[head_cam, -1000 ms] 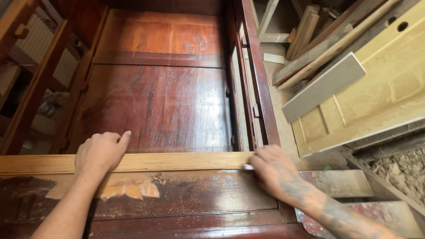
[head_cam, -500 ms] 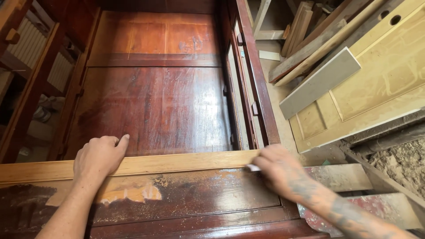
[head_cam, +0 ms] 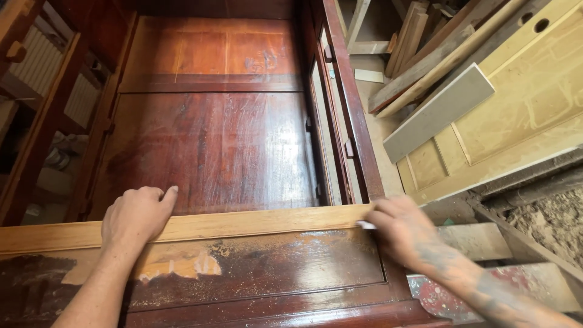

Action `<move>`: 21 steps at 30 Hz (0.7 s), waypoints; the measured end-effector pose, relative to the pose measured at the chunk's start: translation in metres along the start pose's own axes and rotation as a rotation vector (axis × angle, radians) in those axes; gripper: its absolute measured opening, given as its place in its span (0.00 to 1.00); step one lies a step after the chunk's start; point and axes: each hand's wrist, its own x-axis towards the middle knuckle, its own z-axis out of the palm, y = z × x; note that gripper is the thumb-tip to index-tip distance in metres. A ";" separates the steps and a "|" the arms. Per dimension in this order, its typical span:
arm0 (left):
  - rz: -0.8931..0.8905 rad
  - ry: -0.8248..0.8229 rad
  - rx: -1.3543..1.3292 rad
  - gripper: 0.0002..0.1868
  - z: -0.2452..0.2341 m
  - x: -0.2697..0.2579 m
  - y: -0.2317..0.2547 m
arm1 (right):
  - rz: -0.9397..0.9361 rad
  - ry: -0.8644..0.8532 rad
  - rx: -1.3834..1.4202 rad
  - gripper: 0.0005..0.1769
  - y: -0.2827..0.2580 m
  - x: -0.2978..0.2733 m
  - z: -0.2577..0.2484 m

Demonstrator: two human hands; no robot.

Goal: Sanding the wooden surface of a chest to remove old finish.

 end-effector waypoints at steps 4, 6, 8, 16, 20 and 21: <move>-0.010 0.008 -0.003 0.36 0.001 -0.001 -0.001 | -0.110 0.083 0.085 0.16 -0.052 0.041 0.009; -0.021 0.000 -0.029 0.35 -0.002 -0.003 0.000 | -0.059 0.019 0.073 0.19 -0.018 0.013 0.000; -0.034 -0.013 -0.059 0.34 0.000 0.000 0.002 | -0.009 -0.053 0.059 0.23 0.007 -0.010 -0.002; -0.008 -0.008 0.016 0.35 0.000 0.000 0.001 | -0.225 0.144 0.252 0.07 -0.119 0.095 0.031; -0.050 -0.019 -0.003 0.37 -0.002 -0.005 0.002 | -0.218 0.139 0.189 0.04 -0.083 0.052 0.018; -0.042 -0.028 0.001 0.36 -0.002 -0.005 0.003 | -0.129 0.063 0.124 0.02 -0.059 0.027 0.011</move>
